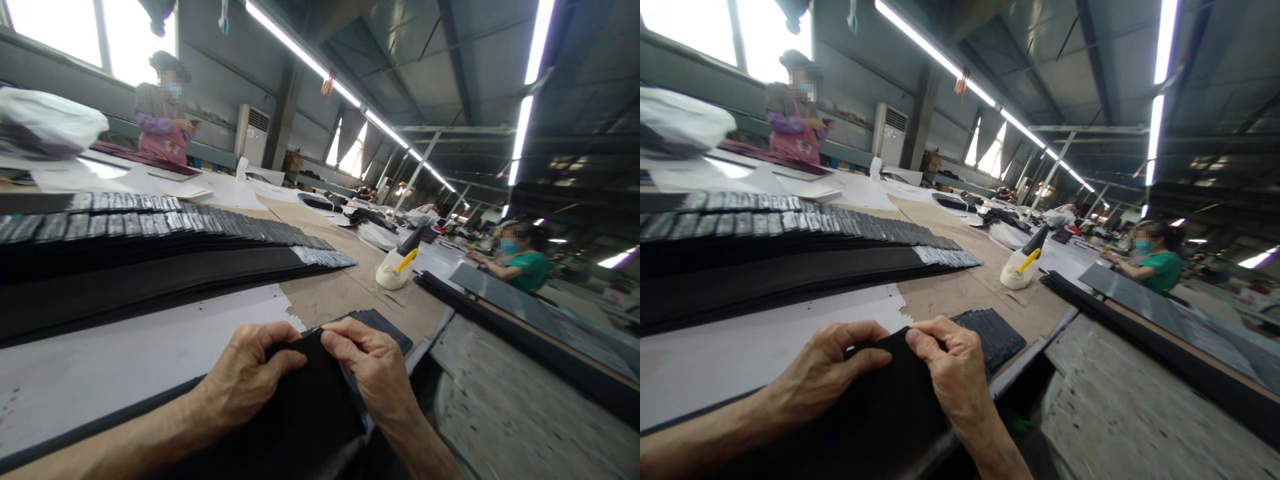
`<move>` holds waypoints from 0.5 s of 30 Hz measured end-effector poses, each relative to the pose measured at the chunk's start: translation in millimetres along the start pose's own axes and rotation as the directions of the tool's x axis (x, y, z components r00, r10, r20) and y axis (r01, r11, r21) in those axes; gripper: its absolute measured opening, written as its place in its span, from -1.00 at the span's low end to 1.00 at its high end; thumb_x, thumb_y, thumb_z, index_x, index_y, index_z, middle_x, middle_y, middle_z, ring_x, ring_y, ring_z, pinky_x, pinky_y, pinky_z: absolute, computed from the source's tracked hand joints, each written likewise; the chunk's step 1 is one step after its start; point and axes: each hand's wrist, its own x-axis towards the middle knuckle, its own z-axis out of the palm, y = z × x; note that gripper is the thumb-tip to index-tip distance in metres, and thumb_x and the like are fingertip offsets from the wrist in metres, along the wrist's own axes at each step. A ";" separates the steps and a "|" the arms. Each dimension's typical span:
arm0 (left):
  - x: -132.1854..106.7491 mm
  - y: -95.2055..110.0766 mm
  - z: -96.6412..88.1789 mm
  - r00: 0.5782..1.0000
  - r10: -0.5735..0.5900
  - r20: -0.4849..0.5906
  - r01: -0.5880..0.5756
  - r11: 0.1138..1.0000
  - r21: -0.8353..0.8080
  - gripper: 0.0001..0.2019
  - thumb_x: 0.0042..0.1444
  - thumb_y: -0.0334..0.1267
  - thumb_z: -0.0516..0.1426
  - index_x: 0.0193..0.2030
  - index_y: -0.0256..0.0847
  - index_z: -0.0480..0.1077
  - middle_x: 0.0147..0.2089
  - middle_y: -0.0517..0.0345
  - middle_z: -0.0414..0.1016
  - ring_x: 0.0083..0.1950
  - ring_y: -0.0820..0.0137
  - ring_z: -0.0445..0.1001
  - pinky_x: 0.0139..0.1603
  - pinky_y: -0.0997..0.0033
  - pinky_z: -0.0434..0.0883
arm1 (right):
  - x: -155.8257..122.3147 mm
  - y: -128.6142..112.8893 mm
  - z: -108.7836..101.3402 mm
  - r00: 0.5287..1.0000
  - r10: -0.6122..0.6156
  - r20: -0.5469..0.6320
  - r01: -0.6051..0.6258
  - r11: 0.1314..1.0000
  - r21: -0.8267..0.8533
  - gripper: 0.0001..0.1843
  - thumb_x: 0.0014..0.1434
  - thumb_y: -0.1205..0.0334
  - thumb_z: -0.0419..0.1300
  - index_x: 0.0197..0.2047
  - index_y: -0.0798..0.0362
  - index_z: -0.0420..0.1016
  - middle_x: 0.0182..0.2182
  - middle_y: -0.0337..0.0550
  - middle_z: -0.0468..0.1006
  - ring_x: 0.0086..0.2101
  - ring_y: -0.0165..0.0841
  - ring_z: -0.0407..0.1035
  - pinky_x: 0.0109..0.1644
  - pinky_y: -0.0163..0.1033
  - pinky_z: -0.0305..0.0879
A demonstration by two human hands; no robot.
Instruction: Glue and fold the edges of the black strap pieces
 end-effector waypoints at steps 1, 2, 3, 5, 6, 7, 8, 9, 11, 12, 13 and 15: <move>-0.4 -0.4 0.0 1.000 0.005 -0.002 -0.005 1.000 0.004 -0.86 0.04 -0.25 0.07 -0.42 -0.24 0.40 -0.52 0.26 0.37 -0.45 0.46 0.29 -0.40 0.50 0.20 | 0.2 -0.1 -0.4 1.000 0.001 0.008 -0.001 1.000 0.013 -0.81 0.04 0.16 0.18 -0.42 0.07 0.55 -0.52 -0.26 0.45 -0.49 -0.47 0.26 -0.46 -0.41 0.11; -0.8 -0.7 0.2 1.000 0.009 0.001 -0.009 1.000 0.002 -0.86 0.04 -0.25 0.07 -0.41 -0.24 0.40 -0.51 0.26 0.38 -0.44 0.46 0.29 -0.39 0.50 0.21 | 0.3 0.0 -0.5 1.000 0.003 0.016 -0.003 1.000 0.030 -0.82 0.03 0.16 0.18 -0.43 0.08 0.54 -0.53 -0.26 0.44 -0.51 -0.48 0.25 -0.47 -0.41 0.11; -1.1 -1.0 0.5 1.000 0.009 0.005 -0.009 1.000 -0.003 -0.86 0.04 -0.25 0.07 -0.41 -0.24 0.40 -0.51 0.26 0.38 -0.44 0.46 0.30 -0.39 0.50 0.21 | 0.3 0.1 -0.4 1.000 0.001 0.025 -0.003 0.999 0.047 -0.83 0.03 0.17 0.19 -0.45 0.08 0.53 -0.54 -0.27 0.43 -0.52 -0.49 0.24 -0.47 -0.41 0.11; -1.4 -1.2 1.2 1.000 0.003 0.013 -0.003 1.000 -0.011 -0.86 0.05 -0.25 0.07 -0.41 -0.24 0.40 -0.52 0.26 0.38 -0.44 0.46 0.30 -0.40 0.51 0.21 | -0.3 0.2 0.6 0.999 -0.007 0.034 0.005 0.997 0.075 -0.83 0.03 0.17 0.19 -0.46 0.09 0.51 -0.56 -0.28 0.42 -0.53 -0.50 0.23 -0.48 -0.42 0.10; -1.1 -1.1 1.5 1.000 -0.001 0.015 0.001 1.000 -0.015 -0.86 0.05 -0.25 0.07 -0.42 -0.24 0.40 -0.52 0.26 0.37 -0.45 0.46 0.29 -0.40 0.51 0.21 | -0.6 0.1 1.3 0.999 -0.009 0.032 0.006 0.997 0.081 -0.83 0.03 0.17 0.19 -0.47 0.09 0.50 -0.57 -0.28 0.41 -0.54 -0.51 0.22 -0.48 -0.42 0.10; -0.5 -0.8 1.7 1.000 -0.007 0.012 0.007 1.000 -0.014 -0.85 0.05 -0.25 0.07 -0.41 -0.24 0.41 -0.52 0.26 0.37 -0.45 0.46 0.29 -0.40 0.52 0.22 | -0.8 0.1 2.0 1.000 -0.009 0.025 0.007 0.996 0.084 -0.83 0.02 0.17 0.20 -0.47 0.09 0.50 -0.57 -0.28 0.41 -0.54 -0.51 0.22 -0.48 -0.42 0.10; 0.4 -0.4 1.6 1.000 -0.015 0.009 0.015 1.000 -0.014 -0.85 0.04 -0.24 0.07 -0.41 -0.24 0.41 -0.53 0.26 0.37 -0.45 0.47 0.29 -0.41 0.52 0.22 | -0.6 0.1 2.6 1.000 -0.008 0.018 0.006 0.996 0.090 -0.83 0.02 0.17 0.20 -0.48 0.10 0.50 -0.58 -0.28 0.41 -0.54 -0.51 0.22 -0.49 -0.42 0.10; 1.3 0.0 1.3 1.000 -0.022 0.006 0.022 1.000 -0.017 -0.84 0.04 -0.23 0.07 -0.41 -0.24 0.41 -0.52 0.26 0.37 -0.45 0.47 0.30 -0.42 0.53 0.22 | 0.0 0.4 3.1 1.000 0.002 0.016 -0.004 0.994 0.105 -0.82 0.01 0.16 0.21 -0.47 0.10 0.50 -0.58 -0.28 0.41 -0.54 -0.51 0.22 -0.49 -0.42 0.10; 2.3 0.0 0.0 1.000 -0.029 0.004 0.029 0.999 -0.025 -0.84 0.05 -0.22 0.07 -0.41 -0.23 0.42 -0.52 0.26 0.38 -0.46 0.47 0.31 -0.42 0.54 0.23 | 2.4 1.5 3.5 0.998 0.051 0.029 -0.056 0.984 0.170 -0.81 -0.01 0.15 0.22 -0.45 0.12 0.50 -0.57 -0.26 0.41 -0.54 -0.50 0.22 -0.50 -0.42 0.10; 1.9 -0.7 -0.8 1.000 -0.029 0.005 0.029 0.999 -0.022 -0.83 0.05 -0.21 0.07 -0.41 -0.22 0.42 -0.52 0.26 0.39 -0.46 0.47 0.31 -0.43 0.54 0.23 | 3.7 2.1 3.5 0.996 0.080 0.044 -0.088 0.974 0.210 -0.80 -0.02 0.14 0.23 -0.44 0.12 0.50 -0.57 -0.26 0.41 -0.54 -0.51 0.22 -0.50 -0.43 0.10; 0.7 -2.1 -1.2 1.000 -0.026 0.007 0.027 1.000 -0.014 -0.83 0.05 -0.20 0.07 -0.42 -0.22 0.42 -0.52 0.26 0.39 -0.46 0.47 0.32 -0.42 0.54 0.24 | 4.6 2.4 3.5 0.993 0.104 0.059 -0.115 0.962 0.248 -0.80 -0.03 0.14 0.23 -0.43 0.13 0.50 -0.58 -0.27 0.40 -0.55 -0.51 0.21 -0.51 -0.43 0.10; -3.8 -7.3 -0.5 1.000 -0.007 0.006 0.007 1.000 0.007 -0.82 0.06 -0.17 0.08 -0.40 -0.20 0.42 -0.51 0.26 0.41 -0.45 0.46 0.34 -0.42 0.54 0.26 | 3.7 1.5 4.1 0.989 0.125 0.077 -0.142 0.943 0.302 -0.82 -0.03 0.17 0.23 -0.43 0.13 0.49 -0.60 -0.29 0.38 -0.57 -0.53 0.19 -0.52 -0.44 0.09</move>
